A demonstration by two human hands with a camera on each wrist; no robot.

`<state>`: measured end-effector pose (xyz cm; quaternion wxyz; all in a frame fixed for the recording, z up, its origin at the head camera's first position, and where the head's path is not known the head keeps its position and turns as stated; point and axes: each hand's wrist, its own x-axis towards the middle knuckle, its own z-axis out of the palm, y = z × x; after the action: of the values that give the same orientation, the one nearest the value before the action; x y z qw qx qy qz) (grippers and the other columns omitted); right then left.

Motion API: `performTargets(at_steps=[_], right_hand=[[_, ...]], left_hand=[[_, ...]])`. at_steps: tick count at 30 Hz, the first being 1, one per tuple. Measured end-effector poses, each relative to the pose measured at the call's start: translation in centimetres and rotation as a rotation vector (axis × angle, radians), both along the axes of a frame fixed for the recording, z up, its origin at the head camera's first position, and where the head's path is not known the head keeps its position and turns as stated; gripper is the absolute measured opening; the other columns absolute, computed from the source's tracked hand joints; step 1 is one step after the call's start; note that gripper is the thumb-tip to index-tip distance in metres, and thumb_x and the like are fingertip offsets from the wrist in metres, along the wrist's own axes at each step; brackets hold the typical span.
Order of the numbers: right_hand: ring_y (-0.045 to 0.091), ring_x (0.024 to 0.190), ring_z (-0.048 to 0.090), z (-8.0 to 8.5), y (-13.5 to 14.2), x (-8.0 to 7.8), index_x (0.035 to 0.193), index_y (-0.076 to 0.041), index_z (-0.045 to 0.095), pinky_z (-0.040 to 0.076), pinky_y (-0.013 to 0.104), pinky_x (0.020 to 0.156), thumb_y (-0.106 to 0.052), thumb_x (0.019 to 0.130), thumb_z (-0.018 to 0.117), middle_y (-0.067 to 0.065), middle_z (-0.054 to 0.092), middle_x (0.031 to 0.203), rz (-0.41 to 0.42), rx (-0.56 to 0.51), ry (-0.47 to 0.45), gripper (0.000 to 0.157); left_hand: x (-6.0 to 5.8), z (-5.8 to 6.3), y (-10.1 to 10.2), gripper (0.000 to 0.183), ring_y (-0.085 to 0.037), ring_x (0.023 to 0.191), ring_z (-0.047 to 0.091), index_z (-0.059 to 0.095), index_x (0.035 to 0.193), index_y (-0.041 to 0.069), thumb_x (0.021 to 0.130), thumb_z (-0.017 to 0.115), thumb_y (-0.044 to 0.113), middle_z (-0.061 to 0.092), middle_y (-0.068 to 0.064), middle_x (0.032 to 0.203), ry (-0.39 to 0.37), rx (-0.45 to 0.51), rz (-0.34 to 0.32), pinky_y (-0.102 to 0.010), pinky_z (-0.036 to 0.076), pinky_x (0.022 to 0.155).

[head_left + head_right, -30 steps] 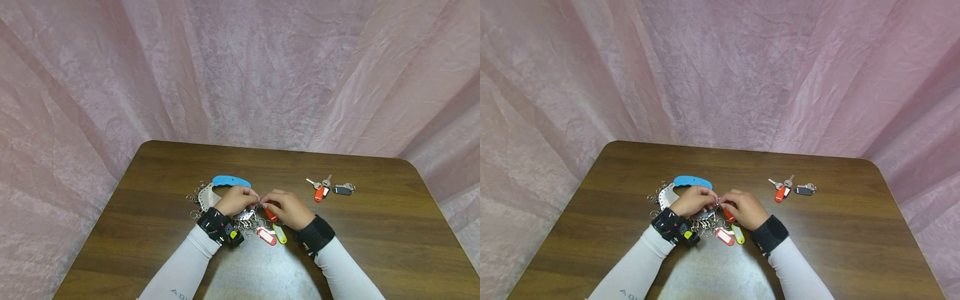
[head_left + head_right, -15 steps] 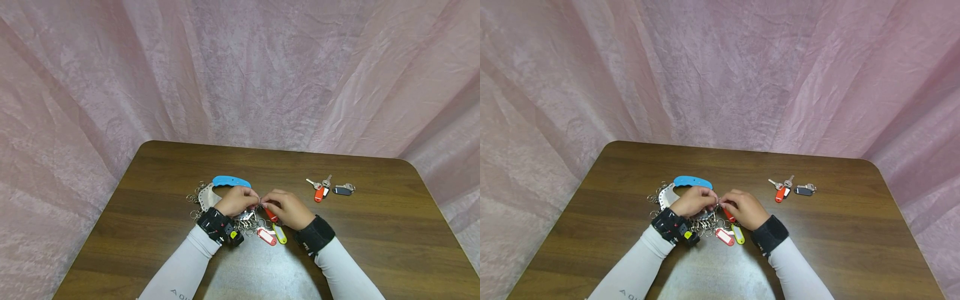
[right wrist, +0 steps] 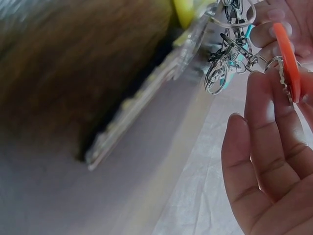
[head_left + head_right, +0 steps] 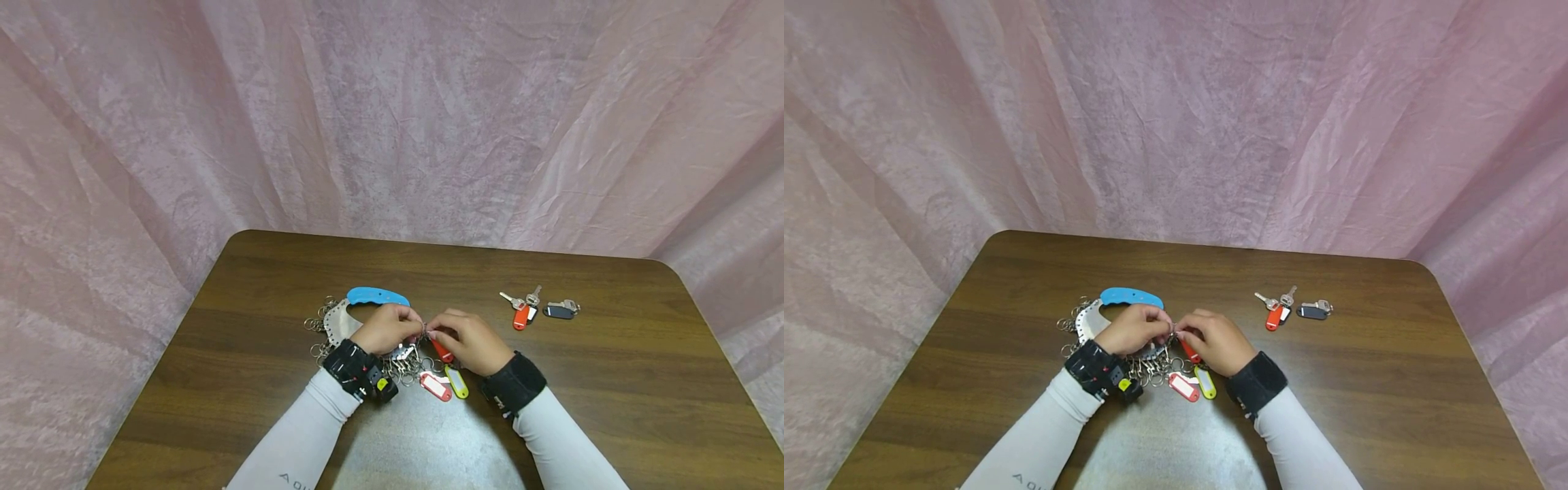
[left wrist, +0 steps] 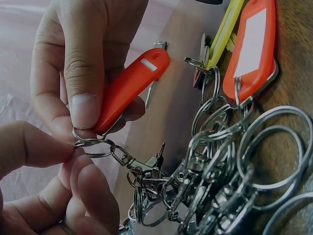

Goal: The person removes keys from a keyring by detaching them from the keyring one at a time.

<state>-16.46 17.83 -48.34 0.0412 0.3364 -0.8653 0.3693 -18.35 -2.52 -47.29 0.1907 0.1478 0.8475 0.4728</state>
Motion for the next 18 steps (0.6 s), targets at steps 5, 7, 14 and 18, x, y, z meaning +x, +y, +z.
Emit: performTargets(at_steps=[5,7,14,18], right_hand=[[0.004,0.080,0.053,-0.07,-0.03,0.02,0.096,-0.015,0.068,0.046,0.029,0.070,-0.012,0.089,0.067,-0.012,0.060,0.088,0.002,0.000,0.017,0.008],[0.004,0.080,0.053,-0.02,-0.06,0.06,0.096,-0.015,0.068,0.046,0.029,0.070,-0.012,0.089,0.067,-0.012,0.059,0.089,0.000,0.002,0.022,0.008],[0.004,0.078,0.052,0.04,-0.21,0.18,0.096,-0.016,0.067,0.046,0.029,0.068,-0.013,0.090,0.066,-0.013,0.059,0.089,-0.006,0.005,0.027,0.008],[0.005,0.077,0.053,0.21,-0.22,0.20,0.095,-0.015,0.068,0.046,0.028,0.068,-0.012,0.089,0.066,-0.012,0.059,0.088,-0.014,0.005,0.022,0.007]], left_hand=[[-0.01,-0.09,0.05,0.013,-0.010,0.063,0.051,0.068,0.085,0.009,0.087,0.059,0.016,0.064,-0.008,0.074,0.004,-0.018,-0.004,-0.024,0.041,0.058],[0.02,-0.06,0.08,0.013,-0.009,0.061,0.050,0.068,0.085,0.008,0.086,0.058,0.017,0.063,-0.007,0.073,0.012,-0.019,-0.005,-0.024,0.040,0.057],[0.21,-0.03,0.28,0.011,-0.009,0.059,0.049,0.066,0.081,0.008,0.085,0.059,0.016,0.057,0.002,0.065,-0.004,-0.017,0.015,-0.023,0.039,0.055],[0.26,-0.01,0.34,0.013,-0.009,0.059,0.049,0.066,0.082,0.006,0.085,0.058,0.016,0.059,-0.001,0.067,-0.015,-0.003,0.025,-0.024,0.038,0.054]])
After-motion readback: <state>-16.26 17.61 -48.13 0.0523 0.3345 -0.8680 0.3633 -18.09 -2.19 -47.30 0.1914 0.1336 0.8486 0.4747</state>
